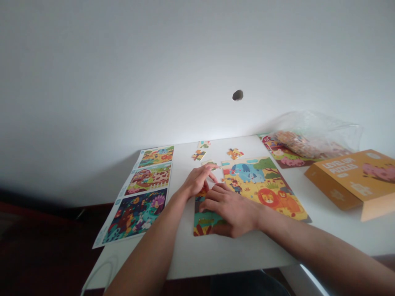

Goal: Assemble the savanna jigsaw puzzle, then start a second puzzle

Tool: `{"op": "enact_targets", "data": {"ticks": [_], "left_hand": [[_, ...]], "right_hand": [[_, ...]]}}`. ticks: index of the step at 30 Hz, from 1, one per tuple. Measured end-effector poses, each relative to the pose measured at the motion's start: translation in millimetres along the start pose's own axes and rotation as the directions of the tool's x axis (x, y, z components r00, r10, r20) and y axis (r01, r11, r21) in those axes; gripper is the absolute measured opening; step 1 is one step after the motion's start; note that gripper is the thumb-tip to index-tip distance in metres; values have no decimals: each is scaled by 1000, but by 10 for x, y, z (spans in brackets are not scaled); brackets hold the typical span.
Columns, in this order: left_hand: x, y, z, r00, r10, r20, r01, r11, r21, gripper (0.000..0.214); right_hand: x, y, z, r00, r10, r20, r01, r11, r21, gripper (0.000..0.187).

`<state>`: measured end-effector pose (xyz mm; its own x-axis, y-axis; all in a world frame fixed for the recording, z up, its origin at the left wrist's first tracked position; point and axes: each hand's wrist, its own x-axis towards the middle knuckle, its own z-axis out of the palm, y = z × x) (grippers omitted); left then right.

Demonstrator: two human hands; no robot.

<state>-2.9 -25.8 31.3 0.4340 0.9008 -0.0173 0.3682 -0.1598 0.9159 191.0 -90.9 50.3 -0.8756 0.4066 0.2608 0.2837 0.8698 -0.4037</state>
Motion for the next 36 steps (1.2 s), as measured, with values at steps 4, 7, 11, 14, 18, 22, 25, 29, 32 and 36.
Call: {"op": "enact_targets", "data": {"ticks": [4, 7, 11, 14, 18, 22, 25, 29, 32, 36], "left_hand": [[2, -2, -2, 1000, 16, 11, -16, 1000, 11, 58], [6, -5, -3, 1000, 23, 12, -23, 1000, 21, 57], [5, 15, -6, 999, 24, 24, -24, 999, 34, 56], [4, 24, -5, 999, 28, 22, -28, 999, 33, 56], [10, 6, -2, 999, 33, 17, -34, 999, 32, 56], [16, -5, -8, 999, 46, 10, -47, 998, 35, 55], [15, 5, -8, 999, 50, 16, -51, 998, 30, 55], [9, 15, 1, 999, 45, 6, -45, 999, 22, 55], [6, 15, 2, 999, 39, 8, -39, 999, 17, 54], [7, 16, -6, 999, 43, 5, -43, 999, 32, 54]], "right_hand": [[-16, 12, -12, 998, -67, 17, 67, 998, 7, 28], [-23, 27, -1, 992, -114, 57, 113, 993, 22, 23], [-15, 19, -2, 989, -136, 57, 134, 990, 42, 39], [-8, 12, -18, 989, -142, 42, 139, 989, 59, 42], [-7, 14, -32, 987, -139, 79, 134, 989, 58, 31], [-8, 2, -39, 991, -136, 3, 136, 989, 65, 41], [-16, 9, -38, 991, -126, -33, 128, 990, 61, 44], [-33, 65, -12, 991, -118, 62, 114, 991, 66, 39], [-34, 93, -2, 992, -116, 49, 112, 991, 72, 45], [-28, 79, -28, 995, -85, -44, 88, 994, 59, 58]]}}
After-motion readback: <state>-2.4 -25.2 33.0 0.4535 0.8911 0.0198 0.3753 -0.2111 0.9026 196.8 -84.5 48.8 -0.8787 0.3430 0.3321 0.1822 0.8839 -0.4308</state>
